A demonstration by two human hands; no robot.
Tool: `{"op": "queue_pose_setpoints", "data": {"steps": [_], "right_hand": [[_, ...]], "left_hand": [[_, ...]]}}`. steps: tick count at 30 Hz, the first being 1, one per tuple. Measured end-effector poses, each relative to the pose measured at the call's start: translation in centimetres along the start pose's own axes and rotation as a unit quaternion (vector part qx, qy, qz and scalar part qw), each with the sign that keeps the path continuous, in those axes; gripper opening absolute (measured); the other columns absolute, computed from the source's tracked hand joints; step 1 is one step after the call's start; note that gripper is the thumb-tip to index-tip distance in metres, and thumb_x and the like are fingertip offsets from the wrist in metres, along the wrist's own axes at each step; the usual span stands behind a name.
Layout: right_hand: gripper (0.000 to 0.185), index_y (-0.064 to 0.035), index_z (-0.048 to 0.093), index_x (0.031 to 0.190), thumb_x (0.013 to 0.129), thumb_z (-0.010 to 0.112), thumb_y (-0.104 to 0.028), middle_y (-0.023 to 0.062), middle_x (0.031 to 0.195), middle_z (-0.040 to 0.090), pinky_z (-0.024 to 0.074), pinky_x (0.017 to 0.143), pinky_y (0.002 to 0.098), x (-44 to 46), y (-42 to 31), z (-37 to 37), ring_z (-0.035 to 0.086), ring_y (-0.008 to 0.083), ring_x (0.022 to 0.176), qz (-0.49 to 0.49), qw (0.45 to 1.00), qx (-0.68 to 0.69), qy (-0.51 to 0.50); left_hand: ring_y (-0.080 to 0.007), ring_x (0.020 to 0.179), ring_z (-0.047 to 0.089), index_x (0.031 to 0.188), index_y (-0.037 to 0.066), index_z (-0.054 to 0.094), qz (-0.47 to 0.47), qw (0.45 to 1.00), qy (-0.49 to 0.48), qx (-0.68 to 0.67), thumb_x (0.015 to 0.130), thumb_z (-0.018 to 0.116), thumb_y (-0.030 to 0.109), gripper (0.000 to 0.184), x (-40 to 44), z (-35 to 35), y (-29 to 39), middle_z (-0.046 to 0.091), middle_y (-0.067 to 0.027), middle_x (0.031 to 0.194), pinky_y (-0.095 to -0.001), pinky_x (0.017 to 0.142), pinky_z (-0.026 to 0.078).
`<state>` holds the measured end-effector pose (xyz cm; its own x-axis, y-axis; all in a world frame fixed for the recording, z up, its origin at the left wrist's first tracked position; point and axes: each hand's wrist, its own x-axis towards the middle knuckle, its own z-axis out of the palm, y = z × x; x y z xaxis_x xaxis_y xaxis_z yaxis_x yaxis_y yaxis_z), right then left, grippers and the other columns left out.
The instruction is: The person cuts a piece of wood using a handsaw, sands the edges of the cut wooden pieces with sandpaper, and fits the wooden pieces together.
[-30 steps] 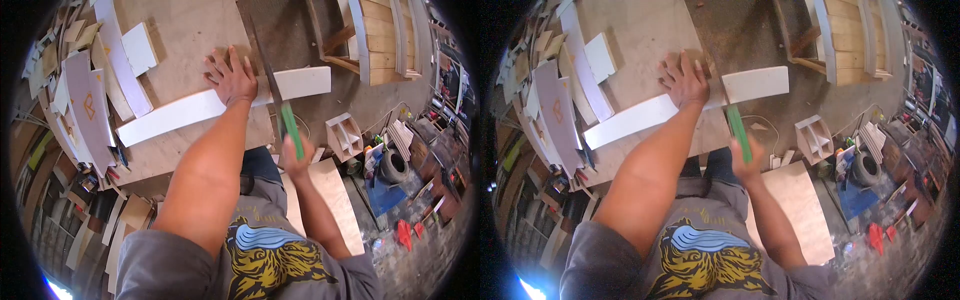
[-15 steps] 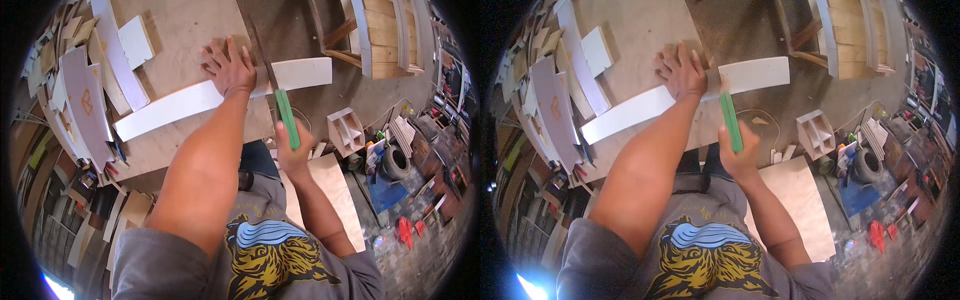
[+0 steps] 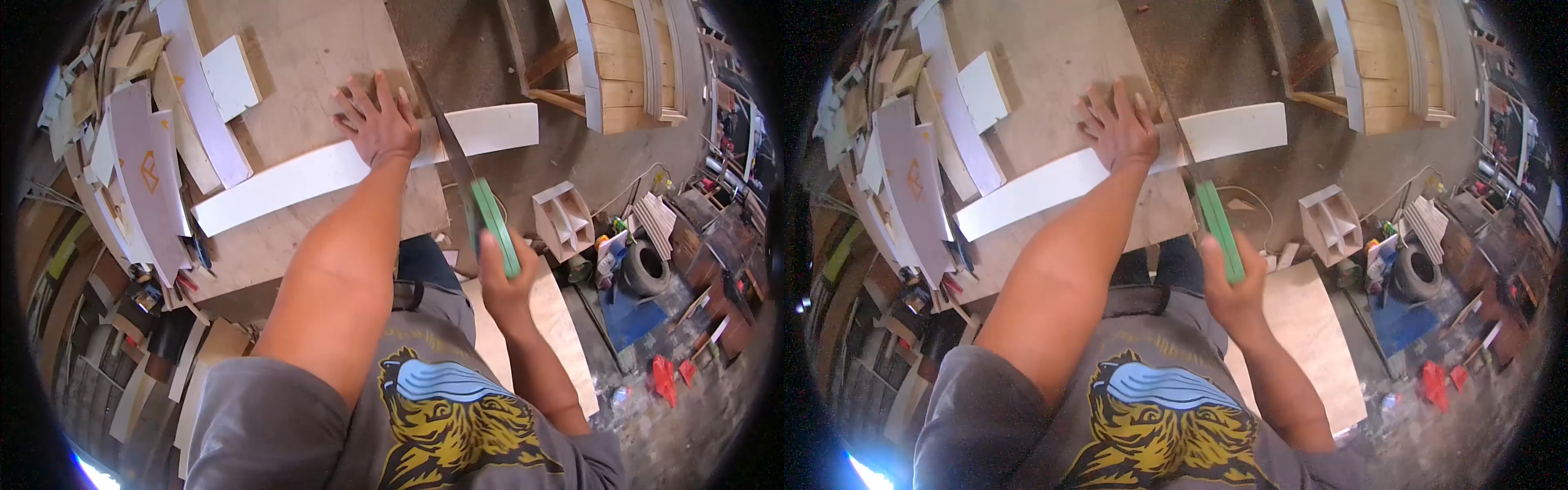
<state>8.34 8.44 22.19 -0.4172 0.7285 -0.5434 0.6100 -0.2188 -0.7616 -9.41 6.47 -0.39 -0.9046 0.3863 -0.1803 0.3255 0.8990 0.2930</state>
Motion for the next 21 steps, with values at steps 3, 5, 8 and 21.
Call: {"op": "queue_pose_setpoints", "data": {"steps": [3, 5, 8, 21], "right_hand": [[0.028, -0.0005, 0.06, 0.084, 0.103, 0.064, -0.021, 0.0022, 0.068, 0.053, 0.0401, 0.057, 0.0315, 1.5, 2.1, 0.5, 0.048, 0.0077, 0.067, -0.018, 1.0, 0.016, -0.008], [0.023, -0.0004, 0.063, 0.089, 0.103, 0.064, -0.018, -0.0007, 0.071, 0.056, 0.0419, 0.059, 0.0283, 8.1, 2.1, 3.8, 0.05, 0.0062, 0.069, -0.058, 0.996, -0.066, -0.024], [0.019, 0.0019, 0.069, 0.099, 0.103, 0.062, -0.016, 0.0, 0.072, 0.058, 0.0436, 0.061, 0.0275, 6.0, 1.5, 2.3, 0.053, 0.0063, 0.071, 0.007, 0.999, -0.035, -0.024], [0.027, 0.0036, 0.072, 0.112, 0.104, 0.06, -0.019, -0.0014, 0.076, 0.061, 0.044, 0.062, 0.0248, -0.2, 1.8, -0.3, 0.053, 0.0047, 0.072, 0.0, 1.0, 0.0, -0.023]], "left_hand": [[-0.0482, 0.158, 0.008, 0.159, 0.027, 0.04, -0.001, 1.0, 0.003, 0.014, 0.107, 0.038, 0.05, 0.057, 0.3, 0.3, 0.0, 0.018, -0.0176, 0.172, -0.0687, 0.123, 0.013], [-0.0481, 0.158, 0.008, 0.16, 0.028, 0.04, -0.007, 1.0, -0.012, 0.015, 0.107, 0.038, 0.049, 0.057, -0.7, 0.1, -0.3, 0.017, -0.0177, 0.172, -0.0686, 0.123, 0.012], [-0.0478, 0.158, 0.007, 0.16, 0.028, 0.039, -0.006, 0.999, -0.032, 0.016, 0.107, 0.037, 0.05, 0.057, -0.8, -0.6, -0.3, 0.016, -0.0177, 0.172, -0.0683, 0.124, 0.012], [-0.048, 0.159, 0.002, 0.161, 0.026, 0.038, -0.012, 0.999, -0.033, -0.011, 0.108, 0.037, 0.05, 0.059, -0.5, -0.1, -0.5, 0.012, -0.019, 0.173, -0.0715, 0.122, 0.009]]}}
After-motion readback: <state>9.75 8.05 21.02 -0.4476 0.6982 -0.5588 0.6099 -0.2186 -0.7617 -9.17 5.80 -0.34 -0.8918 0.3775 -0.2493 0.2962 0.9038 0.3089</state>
